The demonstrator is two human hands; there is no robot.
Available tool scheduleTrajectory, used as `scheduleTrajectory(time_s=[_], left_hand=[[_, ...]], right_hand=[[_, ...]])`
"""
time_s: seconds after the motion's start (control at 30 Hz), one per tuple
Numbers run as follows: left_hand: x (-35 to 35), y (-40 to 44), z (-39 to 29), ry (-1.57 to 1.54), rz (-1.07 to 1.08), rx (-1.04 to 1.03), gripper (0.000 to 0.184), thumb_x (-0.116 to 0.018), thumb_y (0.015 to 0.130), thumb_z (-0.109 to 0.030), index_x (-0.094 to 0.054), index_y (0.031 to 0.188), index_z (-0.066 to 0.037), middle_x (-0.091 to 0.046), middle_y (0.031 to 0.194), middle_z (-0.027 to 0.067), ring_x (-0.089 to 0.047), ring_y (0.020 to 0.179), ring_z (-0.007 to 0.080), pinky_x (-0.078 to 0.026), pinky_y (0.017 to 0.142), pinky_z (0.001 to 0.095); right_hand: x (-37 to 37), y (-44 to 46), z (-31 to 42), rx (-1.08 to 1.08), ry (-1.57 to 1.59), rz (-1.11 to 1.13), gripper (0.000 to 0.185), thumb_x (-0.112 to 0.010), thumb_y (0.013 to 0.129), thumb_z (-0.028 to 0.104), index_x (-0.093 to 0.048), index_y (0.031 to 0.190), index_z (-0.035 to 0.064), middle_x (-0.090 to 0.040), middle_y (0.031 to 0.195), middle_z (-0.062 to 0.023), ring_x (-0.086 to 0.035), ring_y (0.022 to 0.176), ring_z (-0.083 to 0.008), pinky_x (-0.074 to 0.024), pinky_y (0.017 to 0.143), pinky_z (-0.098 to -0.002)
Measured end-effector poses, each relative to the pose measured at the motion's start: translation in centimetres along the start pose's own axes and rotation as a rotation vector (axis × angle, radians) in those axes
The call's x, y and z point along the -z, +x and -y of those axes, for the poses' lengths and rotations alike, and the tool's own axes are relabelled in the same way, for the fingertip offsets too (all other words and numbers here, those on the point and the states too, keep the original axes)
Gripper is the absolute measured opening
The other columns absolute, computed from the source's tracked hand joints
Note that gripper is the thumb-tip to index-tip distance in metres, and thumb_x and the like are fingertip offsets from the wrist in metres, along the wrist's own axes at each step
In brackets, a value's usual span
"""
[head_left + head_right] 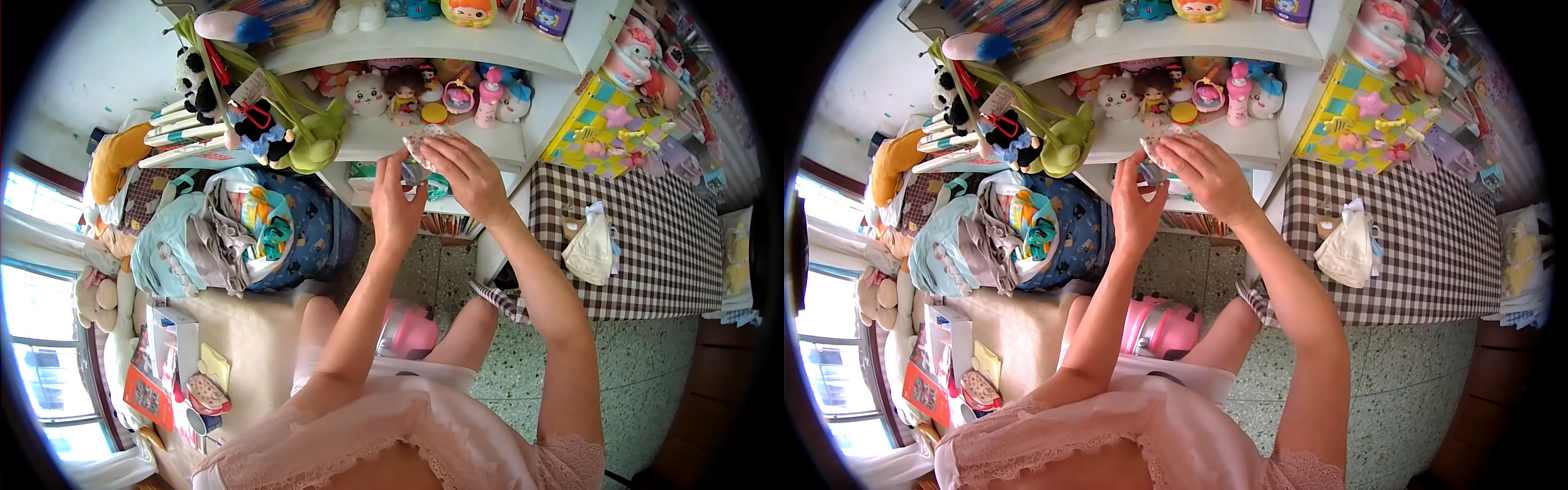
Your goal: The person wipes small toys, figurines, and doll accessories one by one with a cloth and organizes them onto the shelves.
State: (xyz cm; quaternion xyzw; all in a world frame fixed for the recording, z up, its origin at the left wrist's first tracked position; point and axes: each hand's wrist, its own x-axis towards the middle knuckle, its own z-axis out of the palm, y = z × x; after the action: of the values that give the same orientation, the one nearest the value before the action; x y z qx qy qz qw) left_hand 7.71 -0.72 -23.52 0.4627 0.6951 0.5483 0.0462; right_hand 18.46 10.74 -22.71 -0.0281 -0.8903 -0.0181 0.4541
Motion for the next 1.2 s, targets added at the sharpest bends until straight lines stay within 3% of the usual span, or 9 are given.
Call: scheduleTrajectory(time_s=[0.07, 0.27, 0.43, 0.6, 0.7, 0.8, 0.9, 1.07, 1.2], left_hand=[[-0.2, -0.2, 0.7, 0.084, 0.021, -0.085, 0.059, -0.068, 0.071, 0.002, -0.047, 0.126, -0.005, -0.053, 0.108, 0.0136, -0.06, 0.09, 0.0301, -0.055, 0.07, 0.034], [0.1, -0.3, -0.2, 0.007, 0.07, 0.011, 0.059, -0.068, 0.07, 0.001, -0.047, 0.125, -0.003, -0.054, 0.107, 0.0146, -0.061, 0.086, 0.0298, -0.054, 0.068, 0.0346], [0.1, 0.1, 0.2, -0.001, 0.067, 0.074, 0.052, -0.07, 0.071, -0.001, -0.052, 0.12, 0.0, -0.055, 0.104, 0.0156, -0.063, 0.08, 0.0274, -0.054, 0.068, 0.0341], [0.1, 0.1, 0.2, 0.036, -0.008, 0.12, 0.049, -0.071, 0.071, -0.002, -0.054, 0.117, 0.003, -0.058, 0.099, 0.0164, -0.065, 0.073, 0.0246, -0.053, 0.066, 0.0321], [-0.2, 0.2, 2.1, -0.101, -0.041, 0.174, 0.05, -0.071, 0.073, -0.003, -0.053, 0.119, 0.002, -0.061, 0.1, 0.0147, -0.066, 0.074, 0.0204, -0.052, 0.065, 0.0298], [-0.1, 0.4, 2.1, -0.45, -0.021, 0.34, 0.051, -0.073, 0.077, -0.006, -0.048, 0.122, 0.004, -0.059, 0.099, 0.0079, -0.063, 0.08, 0.0115, -0.05, 0.063, 0.0248], [0.4, 0.6, 1.5, -0.618, -0.022, 0.384, 0.048, -0.072, 0.08, -0.003, -0.047, 0.121, 0.004, -0.055, 0.103, 0.006, -0.062, 0.082, 0.0134, -0.052, 0.072, 0.0238], [1.4, 2.5, -2.7, -0.553, -0.145, 0.221, 0.044, -0.074, 0.078, -0.006, -0.049, 0.113, 0.001, -0.059, 0.097, 0.0073, -0.06, 0.08, 0.0102, -0.049, 0.067, 0.0235], [0.3, 5.9, -7.2, -0.391, -0.22, -0.124, 0.048, -0.078, 0.073, -0.012, -0.051, 0.111, 0.001, -0.06, 0.093, 0.0068, -0.059, 0.081, 0.0123, -0.049, 0.07, 0.0264]], right_hand=[[0.0, 0.0, 0.2, -0.016, 0.002, -0.038, 0.041, -0.058, 0.078, 0.01, -0.059, 0.119, 0.0057, -0.059, 0.118, -0.0059, -0.056, 0.109, -0.0216, -0.0458, 0.097, -0.0378], [-0.5, -0.7, -0.2, -0.121, -0.002, 0.076, 0.041, -0.057, 0.079, 0.011, -0.058, 0.12, 0.0074, -0.059, 0.117, -0.005, -0.055, 0.111, -0.0217, -0.0452, 0.098, -0.0377], [0.3, 0.2, 1.4, 0.05, 0.104, 0.135, 0.032, -0.06, 0.076, 0.008, -0.064, 0.108, 0.0082, -0.058, 0.122, -0.005, -0.056, 0.112, -0.0237, -0.047, 0.098, -0.0392], [0.4, 0.1, 1.0, 0.039, 0.056, 0.014, 0.033, -0.059, 0.077, 0.009, -0.065, 0.109, 0.0072, -0.057, 0.122, -0.0054, -0.055, 0.114, -0.0238, -0.0494, 0.095, -0.0376], [0.0, -0.1, 1.0, 0.066, 0.092, 0.106, 0.035, -0.058, 0.076, 0.009, -0.062, 0.111, 0.0076, -0.056, 0.121, -0.006, -0.055, 0.113, -0.0237, -0.0477, 0.096, -0.0356], [0.4, 0.1, 0.8, -0.018, 0.064, -0.042, 0.036, -0.058, 0.076, 0.006, -0.062, 0.112, 0.0062, -0.057, 0.121, -0.0051, -0.058, 0.108, -0.023, -0.0497, 0.093, -0.0335], [0.1, -0.3, -0.1, -0.114, 0.048, -0.022, 0.036, -0.058, 0.077, 0.005, -0.062, 0.112, 0.0062, -0.059, 0.119, -0.0055, -0.06, 0.106, -0.0231, -0.0511, 0.089, -0.0334], [1.0, -0.5, -1.4, -0.463, 0.139, -0.346, 0.042, -0.053, 0.075, -0.011, -0.06, 0.112, 0.0065, -0.062, 0.112, -0.0124, -0.06, 0.102, -0.0314, -0.0506, 0.089, -0.0377], [0.2, -1.2, -1.8, -0.475, 0.156, -0.262, 0.041, -0.053, 0.075, -0.012, -0.06, 0.111, 0.0055, -0.062, 0.112, -0.0116, -0.061, 0.101, -0.03, -0.051, 0.086, -0.0369]])
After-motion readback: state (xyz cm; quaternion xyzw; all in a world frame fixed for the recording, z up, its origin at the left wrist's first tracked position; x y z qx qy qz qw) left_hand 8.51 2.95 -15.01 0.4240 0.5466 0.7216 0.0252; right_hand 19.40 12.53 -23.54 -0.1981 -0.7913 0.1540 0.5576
